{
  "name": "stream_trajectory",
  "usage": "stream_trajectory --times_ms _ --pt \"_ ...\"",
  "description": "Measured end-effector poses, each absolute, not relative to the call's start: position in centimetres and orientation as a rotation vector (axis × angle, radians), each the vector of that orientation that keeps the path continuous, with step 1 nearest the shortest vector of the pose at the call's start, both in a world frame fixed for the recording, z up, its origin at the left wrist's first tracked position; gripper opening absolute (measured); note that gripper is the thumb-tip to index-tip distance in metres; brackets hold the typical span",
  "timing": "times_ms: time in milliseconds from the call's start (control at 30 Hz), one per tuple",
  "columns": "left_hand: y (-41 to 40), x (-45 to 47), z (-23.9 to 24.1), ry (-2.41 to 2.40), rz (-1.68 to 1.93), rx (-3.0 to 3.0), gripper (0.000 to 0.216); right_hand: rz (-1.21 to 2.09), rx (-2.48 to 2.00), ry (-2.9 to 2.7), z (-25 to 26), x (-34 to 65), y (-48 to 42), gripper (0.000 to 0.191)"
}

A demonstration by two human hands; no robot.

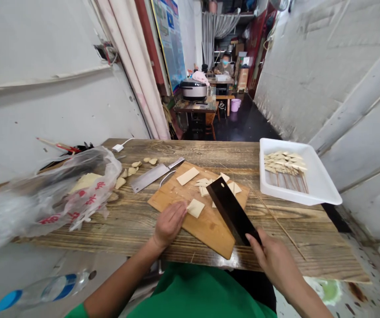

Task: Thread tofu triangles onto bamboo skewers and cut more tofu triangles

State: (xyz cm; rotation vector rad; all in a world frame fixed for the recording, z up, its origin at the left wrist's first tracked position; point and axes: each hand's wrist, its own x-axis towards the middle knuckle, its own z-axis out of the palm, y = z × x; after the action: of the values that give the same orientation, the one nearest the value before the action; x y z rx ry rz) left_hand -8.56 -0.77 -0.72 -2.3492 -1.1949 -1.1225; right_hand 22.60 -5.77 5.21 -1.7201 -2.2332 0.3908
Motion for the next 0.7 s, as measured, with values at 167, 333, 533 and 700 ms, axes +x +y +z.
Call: stream_trajectory --times_ms 167,333,533,700 --pt "2.1 -8.4 -0.8 -0.915 -0.762 -2.765 0.025 0.514 -1.762 -2.147 5.2 22.3 -6.3 0.029" --pt "4.4 -9.3 1.5 -1.028 -0.54 -3.036 0.055 0.586 -1.78 -2.093 4.5 22.6 -6.6 0.03" --pt "4.3 -8.4 2.6 -1.148 -0.427 -3.091 0.059 0.536 -1.744 -2.134 4.1 22.7 -6.9 0.029" --pt "0.0 -5.3 0.8 -1.721 -0.661 -2.57 0.057 0.422 -1.711 -2.265 4.6 22.4 -6.9 0.027"
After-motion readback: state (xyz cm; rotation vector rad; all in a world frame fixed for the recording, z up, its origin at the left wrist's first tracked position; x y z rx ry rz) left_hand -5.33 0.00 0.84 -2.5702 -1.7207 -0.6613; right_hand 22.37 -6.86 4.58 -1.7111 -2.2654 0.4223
